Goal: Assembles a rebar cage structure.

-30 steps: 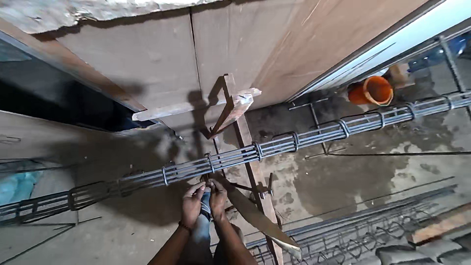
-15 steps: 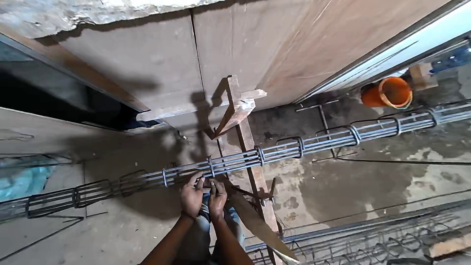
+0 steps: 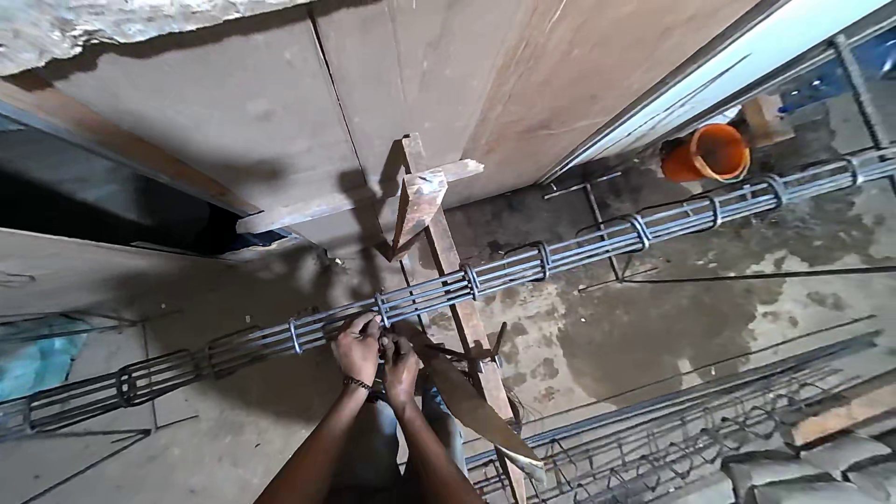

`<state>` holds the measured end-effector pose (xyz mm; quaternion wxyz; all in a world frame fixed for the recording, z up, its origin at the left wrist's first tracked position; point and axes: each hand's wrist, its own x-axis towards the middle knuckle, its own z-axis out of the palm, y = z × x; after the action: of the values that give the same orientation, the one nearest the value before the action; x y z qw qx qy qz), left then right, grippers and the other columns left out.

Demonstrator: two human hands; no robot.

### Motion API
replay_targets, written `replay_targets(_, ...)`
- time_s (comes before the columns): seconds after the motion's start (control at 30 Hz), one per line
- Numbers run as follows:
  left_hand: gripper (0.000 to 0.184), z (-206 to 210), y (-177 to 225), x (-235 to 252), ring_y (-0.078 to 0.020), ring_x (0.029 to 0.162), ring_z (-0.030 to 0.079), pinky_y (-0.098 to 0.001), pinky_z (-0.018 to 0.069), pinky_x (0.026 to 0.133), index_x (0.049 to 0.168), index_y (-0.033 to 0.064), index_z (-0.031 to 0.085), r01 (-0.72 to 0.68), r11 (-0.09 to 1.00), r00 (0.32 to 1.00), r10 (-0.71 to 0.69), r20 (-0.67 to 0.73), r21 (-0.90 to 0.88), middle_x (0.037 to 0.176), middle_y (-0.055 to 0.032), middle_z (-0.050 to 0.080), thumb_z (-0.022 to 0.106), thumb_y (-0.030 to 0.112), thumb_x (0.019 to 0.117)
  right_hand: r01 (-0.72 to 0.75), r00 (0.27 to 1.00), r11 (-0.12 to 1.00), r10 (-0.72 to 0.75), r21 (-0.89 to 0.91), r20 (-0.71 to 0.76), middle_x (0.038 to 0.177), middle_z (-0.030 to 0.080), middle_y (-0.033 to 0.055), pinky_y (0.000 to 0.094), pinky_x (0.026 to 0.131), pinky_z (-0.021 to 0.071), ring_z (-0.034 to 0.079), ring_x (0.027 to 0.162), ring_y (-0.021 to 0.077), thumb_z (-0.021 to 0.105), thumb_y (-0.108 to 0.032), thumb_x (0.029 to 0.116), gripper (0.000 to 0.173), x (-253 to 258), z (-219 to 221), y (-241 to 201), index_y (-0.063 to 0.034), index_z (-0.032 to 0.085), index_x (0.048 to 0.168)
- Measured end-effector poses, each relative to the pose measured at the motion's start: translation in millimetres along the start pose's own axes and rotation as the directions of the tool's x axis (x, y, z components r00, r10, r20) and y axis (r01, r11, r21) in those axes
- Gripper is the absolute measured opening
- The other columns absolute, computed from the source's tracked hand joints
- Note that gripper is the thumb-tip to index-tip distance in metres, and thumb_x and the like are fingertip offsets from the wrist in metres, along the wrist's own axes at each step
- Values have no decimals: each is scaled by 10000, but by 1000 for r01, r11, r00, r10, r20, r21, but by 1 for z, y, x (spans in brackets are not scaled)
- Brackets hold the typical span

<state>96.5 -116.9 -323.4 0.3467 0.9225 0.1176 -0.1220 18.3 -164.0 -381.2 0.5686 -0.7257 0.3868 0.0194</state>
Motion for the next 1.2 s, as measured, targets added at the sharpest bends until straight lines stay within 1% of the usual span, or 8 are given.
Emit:
replay_targets(0.13, 135, 0, -3, 0, -203, 991, 729, -502, 541, 921, 1035, 151, 814, -52, 999, 999, 52, -11, 5, 1051, -58, 776, 717, 208, 959, -53, 989, 958, 90, -283, 120, 1044, 751, 130, 509, 885, 580, 732, 934, 279, 590, -209, 1027, 251, -19, -19, -12, -86, 722, 1202)
replay_targets(0.23, 126, 1, -8, 0, -224, 998, 730, -487, 551, 917, 1009, 139, 817, -171, 985, 984, 171, -45, 4, 1038, -72, 778, 717, 186, 949, -77, 991, 901, 114, -427, 63, 1078, 744, 126, 510, 851, 586, 730, 955, 296, 561, -213, 1031, 249, -26, -29, -44, -90, 736, 1157)
replay_targets(0.43, 142, 11, -39, 9, -212, 1051, 724, -407, 557, 981, 1012, 109, 814, -412, 907, 911, 406, -74, -85, 1059, -77, 775, 699, 168, 954, 83, 992, 602, 28, -794, 125, 1198, 711, 120, 507, 746, 597, 732, 948, 320, 482, -219, 1055, 286, -7, -57, -118, -132, 721, 1186)
replay_targets(0.53, 189, 16, -47, 9, -262, 1078, 709, -438, 528, 1019, 1046, 75, 805, -465, 878, 885, 456, -98, -115, 1089, -108, 765, 719, 180, 914, 164, 983, 514, -13, -842, 184, 1256, 699, 108, 513, 848, 570, 702, 1074, 320, 481, -209, 1052, 308, 14, -61, -132, -145, 713, 1245)
replay_targets(0.73, 159, 29, -47, 4, -290, 1010, 722, -453, 535, 988, 967, 57, 811, -492, 863, 859, 460, -224, -115, 1020, -113, 775, 750, 123, 836, 166, 965, 453, 108, -876, 239, 1215, 701, 136, 537, 842, 573, 708, 1053, 338, 485, -243, 1053, 292, 45, -64, -156, -117, 684, 1226)
replay_targets(0.9, 145, 29, -46, 4, -233, 991, 729, -395, 543, 974, 935, 101, 824, -481, 862, 864, 437, -249, -159, 989, -69, 784, 762, 194, 843, 270, 900, 372, 232, -888, 370, 1304, 672, 142, 616, 896, 542, 679, 1130, 381, 521, -249, 1044, 336, 48, -99, -185, -241, 628, 1362)
replay_targets(1.03, 125, 30, -47, 5, -213, 995, 724, -384, 546, 966, 921, 136, 830, -477, 859, 871, 433, -230, -187, 977, -42, 785, 755, 215, 860, 345, 909, 228, 161, -911, 384, 1322, 654, 165, 591, 918, 527, 680, 1092, 394, 446, -212, 1065, 338, 37, -115, -188, -248, 715, 1267)
replay_targets(1.2, 107, 31, -46, 5, -227, 1021, 708, -393, 520, 997, 903, 133, 832, -431, 872, 900, 399, -173, -231, 967, -44, 780, 776, 209, 851, 391, 887, 139, 206, -910, 413, 1394, 606, 187, 586, 978, 499, 650, 1158, 406, 406, -180, 1077, 361, 54, -109, -169, -200, 696, 1291)
